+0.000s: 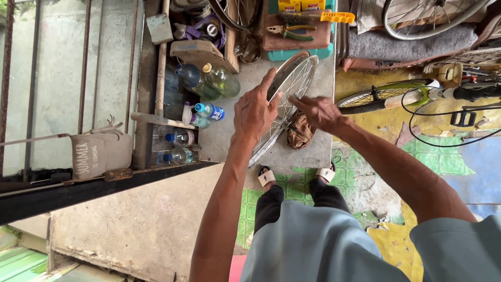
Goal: The person sweeps the floor with a broom, then picks up a rag and a small container. They place the container and a tool on a shelf, then pick up a bicycle wheel and wipe its rim and spokes with the rag.
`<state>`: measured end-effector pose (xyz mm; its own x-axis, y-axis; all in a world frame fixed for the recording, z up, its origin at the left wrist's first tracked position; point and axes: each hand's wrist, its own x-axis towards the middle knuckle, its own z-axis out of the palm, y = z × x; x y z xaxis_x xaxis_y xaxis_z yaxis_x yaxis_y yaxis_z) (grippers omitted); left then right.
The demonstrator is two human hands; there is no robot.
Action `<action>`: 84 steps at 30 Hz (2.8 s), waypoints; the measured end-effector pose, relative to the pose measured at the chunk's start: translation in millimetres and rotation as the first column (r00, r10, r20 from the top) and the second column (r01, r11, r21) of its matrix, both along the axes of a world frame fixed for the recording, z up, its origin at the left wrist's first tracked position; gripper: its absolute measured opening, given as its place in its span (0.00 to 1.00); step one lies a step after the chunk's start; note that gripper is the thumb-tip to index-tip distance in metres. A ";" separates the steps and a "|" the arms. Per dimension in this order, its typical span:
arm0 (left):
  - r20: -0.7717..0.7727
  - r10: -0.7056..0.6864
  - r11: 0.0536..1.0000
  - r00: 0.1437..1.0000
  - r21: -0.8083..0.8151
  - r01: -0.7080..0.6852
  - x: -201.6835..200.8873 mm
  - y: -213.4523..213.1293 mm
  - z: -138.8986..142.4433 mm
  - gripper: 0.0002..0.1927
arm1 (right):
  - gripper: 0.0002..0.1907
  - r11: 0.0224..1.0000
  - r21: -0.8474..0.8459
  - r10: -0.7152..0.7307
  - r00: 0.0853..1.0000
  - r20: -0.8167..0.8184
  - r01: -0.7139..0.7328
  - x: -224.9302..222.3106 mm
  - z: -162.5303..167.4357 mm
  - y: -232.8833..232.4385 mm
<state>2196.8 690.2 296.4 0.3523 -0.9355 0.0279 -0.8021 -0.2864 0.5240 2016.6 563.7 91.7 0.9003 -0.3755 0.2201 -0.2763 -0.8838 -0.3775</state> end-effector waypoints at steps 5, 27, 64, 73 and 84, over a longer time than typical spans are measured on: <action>0.008 -0.005 1.000 1.000 0.014 0.005 6.3 -4.7 0.9 0.32 | 0.26 0.973 0.125 -0.159 0.959 -0.233 0.192 -5.4 25.0 -37.7; 0.047 -0.044 0.999 0.998 -0.001 0.044 7.3 -5.1 -3.8 0.33 | 0.21 0.062 0.997 -0.788 0.610 0.082 -0.053 48.2 32.8 18.7; -0.011 -0.020 0.999 1.000 -0.026 0.020 43.2 15.8 -15.9 0.32 | 0.24 0.968 0.049 -0.251 0.946 0.204 0.246 14.9 3.9 -8.1; -0.079 0.004 0.998 0.997 0.060 0.001 43.0 13.5 -8.4 0.33 | 0.27 0.965 0.100 -0.262 0.897 0.356 0.242 26.5 -9.8 12.4; -0.057 -0.024 1.000 0.998 -0.009 0.023 32.2 14.1 -8.5 0.31 | 0.21 0.963 0.099 -0.271 0.910 0.314 0.252 20.4 -25.9 -0.1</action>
